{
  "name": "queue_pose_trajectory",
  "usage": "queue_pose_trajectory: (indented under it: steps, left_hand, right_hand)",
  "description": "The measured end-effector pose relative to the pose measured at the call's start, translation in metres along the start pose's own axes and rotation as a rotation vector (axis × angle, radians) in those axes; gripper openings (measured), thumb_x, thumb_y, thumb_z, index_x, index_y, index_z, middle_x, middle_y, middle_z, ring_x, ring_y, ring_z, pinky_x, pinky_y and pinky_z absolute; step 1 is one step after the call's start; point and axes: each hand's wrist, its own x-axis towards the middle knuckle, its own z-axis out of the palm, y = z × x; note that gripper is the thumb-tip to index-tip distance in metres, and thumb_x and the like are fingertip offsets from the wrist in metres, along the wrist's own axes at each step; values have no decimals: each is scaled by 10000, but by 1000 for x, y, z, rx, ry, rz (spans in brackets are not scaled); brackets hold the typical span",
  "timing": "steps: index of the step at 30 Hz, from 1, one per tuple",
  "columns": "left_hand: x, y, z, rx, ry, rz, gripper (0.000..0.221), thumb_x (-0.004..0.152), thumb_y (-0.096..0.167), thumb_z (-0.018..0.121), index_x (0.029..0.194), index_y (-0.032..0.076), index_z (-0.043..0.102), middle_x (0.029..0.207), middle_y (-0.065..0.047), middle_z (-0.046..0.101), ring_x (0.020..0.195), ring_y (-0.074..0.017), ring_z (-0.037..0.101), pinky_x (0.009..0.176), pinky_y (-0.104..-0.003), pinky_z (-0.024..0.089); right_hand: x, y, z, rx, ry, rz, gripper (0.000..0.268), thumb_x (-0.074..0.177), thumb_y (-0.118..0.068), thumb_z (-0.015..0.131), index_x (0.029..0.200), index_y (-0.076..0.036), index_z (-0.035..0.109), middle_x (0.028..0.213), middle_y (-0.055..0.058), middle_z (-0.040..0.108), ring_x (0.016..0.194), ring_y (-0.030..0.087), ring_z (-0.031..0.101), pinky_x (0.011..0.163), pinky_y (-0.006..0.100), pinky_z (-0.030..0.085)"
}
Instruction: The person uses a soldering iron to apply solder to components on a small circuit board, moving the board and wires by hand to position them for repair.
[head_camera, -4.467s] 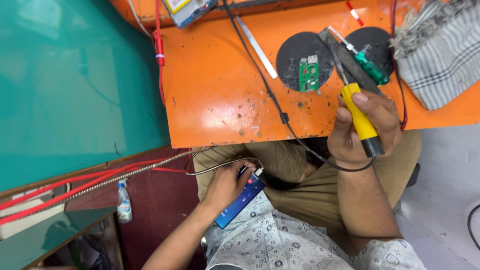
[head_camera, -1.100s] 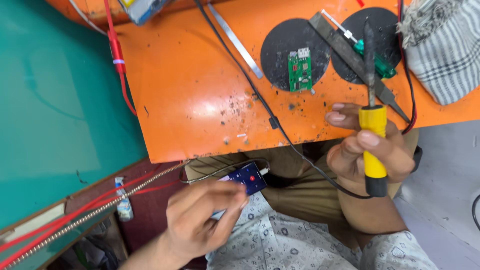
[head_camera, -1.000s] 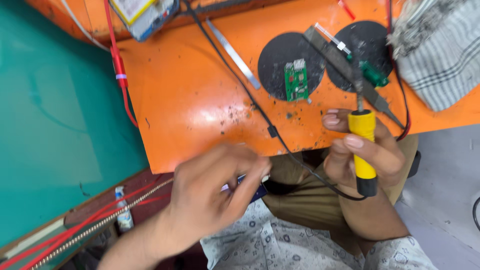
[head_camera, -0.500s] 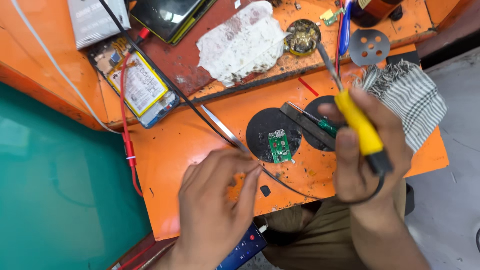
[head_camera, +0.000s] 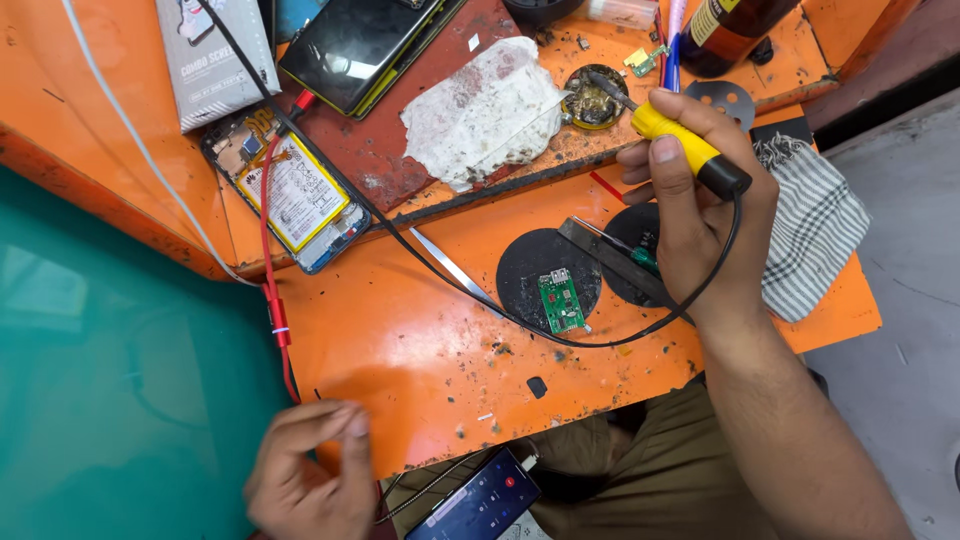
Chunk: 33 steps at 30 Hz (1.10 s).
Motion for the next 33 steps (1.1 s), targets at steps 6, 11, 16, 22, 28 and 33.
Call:
queue_pose_trajectory:
  steps: [6, 11, 16, 22, 28, 33]
  left_hand:
    - [16, 51, 47, -14, -224, 43, 130, 829, 5, 789, 884, 75, 694, 907, -69, 754, 871, -186, 734, 815, -297, 557]
    - [42, 100, 71, -106, -407, 54, 116, 853, 58, 785, 917, 72, 689, 908, -58, 756, 859, -213, 753, 803, -325, 561]
    - [65, 118, 93, 188, -594, 79, 113, 889, 101, 742, 941, 55, 653, 911, -80, 707, 923, -312, 652, 791, -429, 499]
    - [57, 101, 99, 59, -492, 131, 109, 913, 85, 725, 960, 53, 632, 1013, -76, 705, 1024, -290, 654, 903, -411, 503]
    - [48, 75, 102, 95, -348, 212, 84, 900, 125, 769, 930, 114, 692, 976, -6, 729, 1095, -230, 671, 1176, -513, 347]
    - [45, 65, 100, 91, -327, 156, 92, 874, 145, 795, 870, 142, 703, 891, 28, 729, 921, -163, 665, 1210, -504, 264]
  right_hand:
    - [2, -1, -1, -2, -14, 17, 385, 1190, -263, 532, 1462, 6, 574, 1180, 126, 703, 997, 155, 732, 880, 276, 637]
    - [-8, -11, -5, 17, 4, -33, 353, 1215, -256, 541, 1441, 15, 562, 1131, 134, 692, 987, 162, 722, 881, 269, 624]
    - [-66, -25, -18, 7, 120, 35, 312, 1202, -187, 597, 1389, 50, 516, 1097, 171, 683, 910, 204, 715, 873, 335, 617]
    - [-149, 9, -1, 696, 287, 54, 422, 1161, -304, 589, 1422, 13, 492, 860, 160, 720, 795, 237, 723, 730, 440, 648]
    - [-173, 35, -13, 785, 293, 56, 469, 1134, -432, 605, 1364, -33, 516, 948, 190, 731, 830, 257, 742, 712, 460, 648]
    - [-172, 44, -20, 866, 268, 67, 428, 1135, -445, 635, 1233, -36, 552, 960, 204, 743, 852, 281, 757, 734, 472, 649]
